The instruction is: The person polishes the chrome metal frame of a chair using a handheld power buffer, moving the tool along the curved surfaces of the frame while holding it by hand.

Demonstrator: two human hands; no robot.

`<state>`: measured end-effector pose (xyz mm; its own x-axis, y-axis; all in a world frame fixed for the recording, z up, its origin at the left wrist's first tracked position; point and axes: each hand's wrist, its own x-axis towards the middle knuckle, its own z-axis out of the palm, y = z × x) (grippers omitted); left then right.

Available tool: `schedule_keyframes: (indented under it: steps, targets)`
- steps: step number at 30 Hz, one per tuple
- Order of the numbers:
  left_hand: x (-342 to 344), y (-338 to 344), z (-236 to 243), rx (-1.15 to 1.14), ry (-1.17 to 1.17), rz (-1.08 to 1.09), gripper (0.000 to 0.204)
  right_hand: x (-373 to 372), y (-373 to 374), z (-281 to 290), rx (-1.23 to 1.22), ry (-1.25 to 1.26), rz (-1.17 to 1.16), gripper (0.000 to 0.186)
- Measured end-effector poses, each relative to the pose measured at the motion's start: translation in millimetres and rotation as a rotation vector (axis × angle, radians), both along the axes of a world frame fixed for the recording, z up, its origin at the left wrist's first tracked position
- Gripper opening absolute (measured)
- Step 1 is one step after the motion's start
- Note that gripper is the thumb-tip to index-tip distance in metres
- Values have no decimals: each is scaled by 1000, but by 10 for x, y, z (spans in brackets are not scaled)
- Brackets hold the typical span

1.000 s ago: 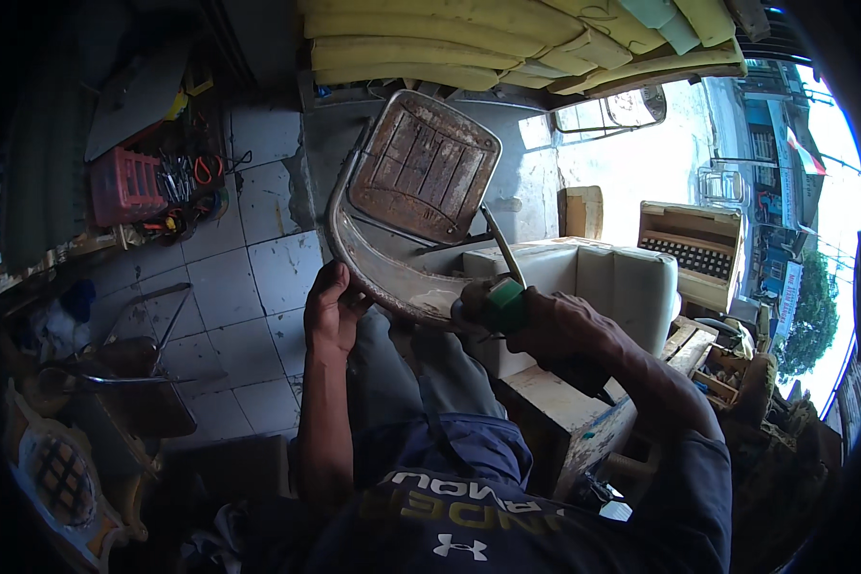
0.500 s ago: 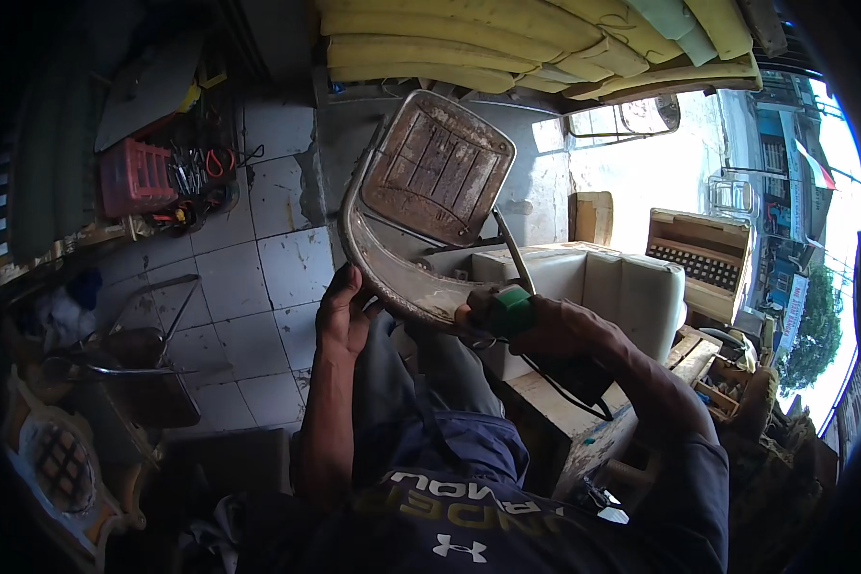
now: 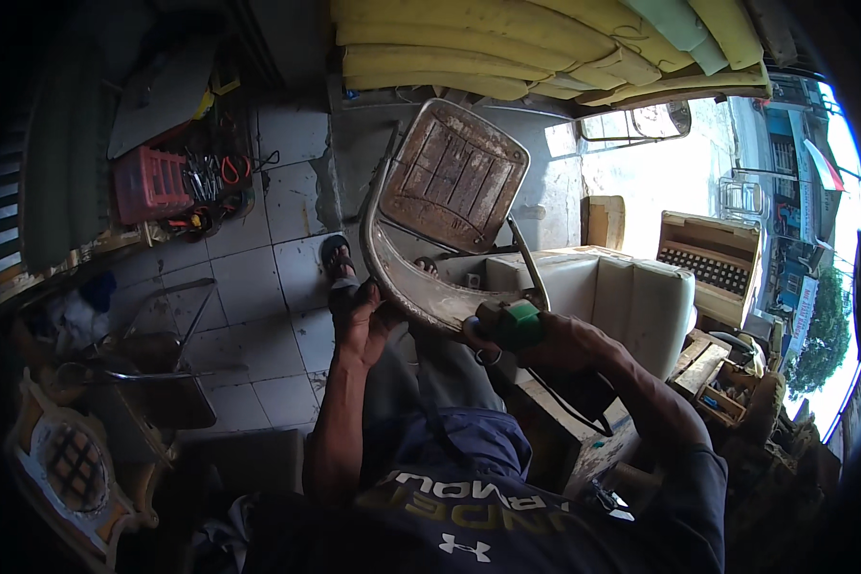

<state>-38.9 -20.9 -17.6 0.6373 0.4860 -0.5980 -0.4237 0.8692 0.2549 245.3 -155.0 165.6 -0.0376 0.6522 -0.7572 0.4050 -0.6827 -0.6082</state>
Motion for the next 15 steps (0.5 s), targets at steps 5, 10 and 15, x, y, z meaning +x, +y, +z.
schedule_keyframes:
  steps: [5,10,15]
  targets:
    - [-134,84,-190,-201,-180,-51,61,-394,802,183,-261,-102,146,39]
    - [-176,147,-337,-264,-229,-138,65,-628,1149,298,-486,-299,33,44]
    - [-163,201,-290,-311,-227,-122,59,-727,1042,698,-559,-416,-72,50]
